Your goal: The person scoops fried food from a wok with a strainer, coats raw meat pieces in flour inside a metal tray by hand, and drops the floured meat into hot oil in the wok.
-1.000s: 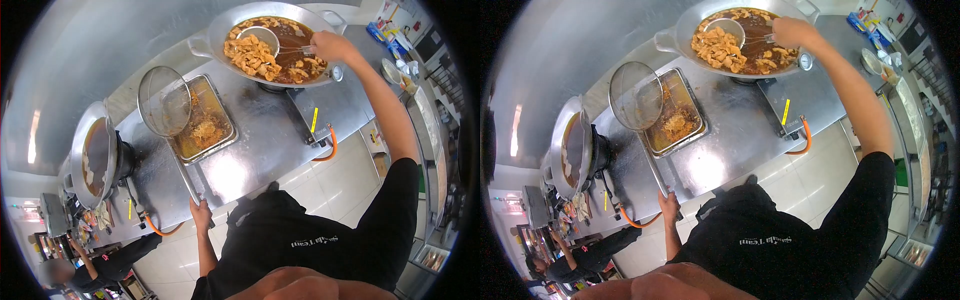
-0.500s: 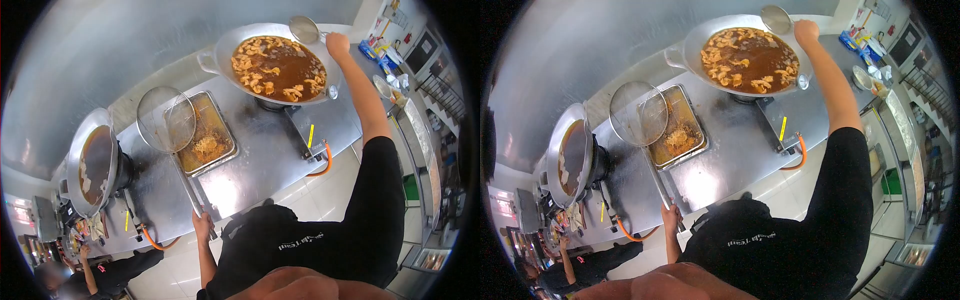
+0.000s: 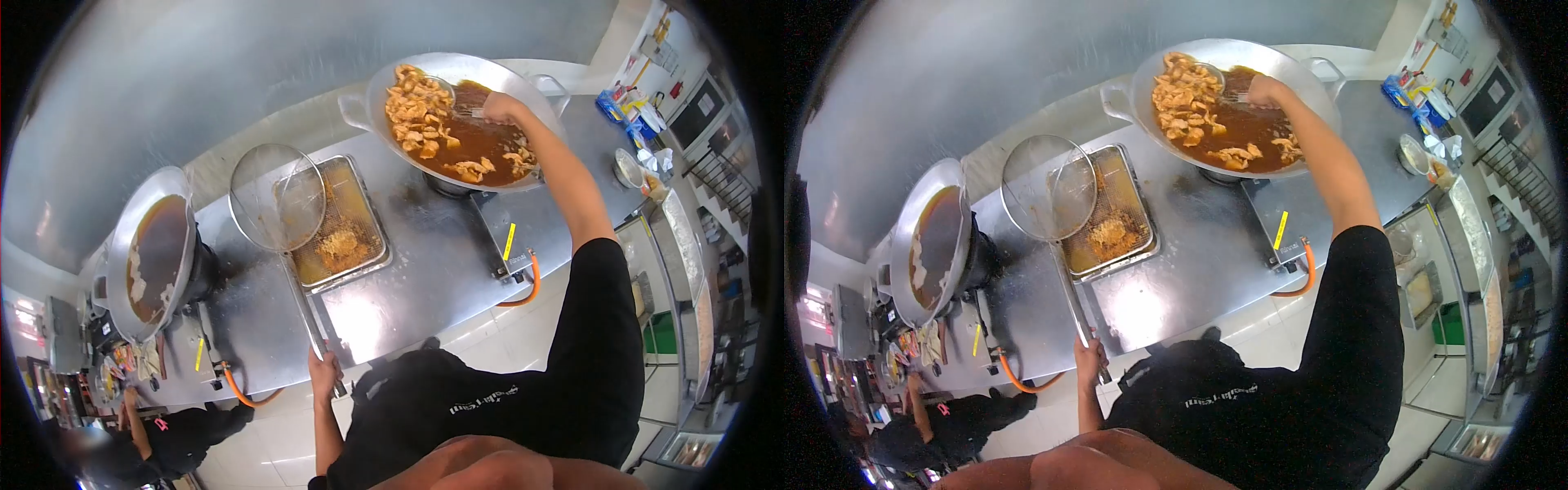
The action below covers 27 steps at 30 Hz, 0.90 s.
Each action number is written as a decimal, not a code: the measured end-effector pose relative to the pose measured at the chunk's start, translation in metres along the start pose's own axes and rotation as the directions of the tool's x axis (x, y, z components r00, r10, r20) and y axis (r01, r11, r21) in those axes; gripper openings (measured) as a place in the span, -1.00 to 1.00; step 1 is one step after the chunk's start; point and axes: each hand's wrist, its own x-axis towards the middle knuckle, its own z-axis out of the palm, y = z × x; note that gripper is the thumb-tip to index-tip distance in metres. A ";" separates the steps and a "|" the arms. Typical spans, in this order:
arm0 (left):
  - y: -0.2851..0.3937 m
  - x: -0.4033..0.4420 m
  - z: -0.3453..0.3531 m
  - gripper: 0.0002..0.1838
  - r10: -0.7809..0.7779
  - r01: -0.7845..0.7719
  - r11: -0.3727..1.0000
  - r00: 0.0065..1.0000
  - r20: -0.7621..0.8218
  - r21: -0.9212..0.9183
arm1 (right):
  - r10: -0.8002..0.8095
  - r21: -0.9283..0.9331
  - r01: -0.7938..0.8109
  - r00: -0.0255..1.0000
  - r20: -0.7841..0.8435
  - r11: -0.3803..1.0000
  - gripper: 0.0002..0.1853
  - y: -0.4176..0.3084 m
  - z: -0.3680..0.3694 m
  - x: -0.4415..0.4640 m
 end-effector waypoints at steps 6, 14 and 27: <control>-0.008 0.006 -0.010 -0.70 -0.014 0.015 1.000 1.000 0.020 -0.014 | -0.278 -0.116 0.265 0.954 -0.112 0.957 -0.78 0.008 -0.005 -0.040; -0.001 0.007 -0.012 -0.67 -0.026 0.026 0.999 0.999 0.022 -0.031 | -0.331 -0.620 0.006 0.850 -0.410 0.785 -0.86 -0.021 -0.011 -0.152; -0.013 0.011 -0.018 -0.71 0.041 -0.040 0.999 0.997 0.060 -0.023 | 0.044 -0.215 -0.006 0.984 0.171 0.977 -0.74 0.040 -0.023 -0.135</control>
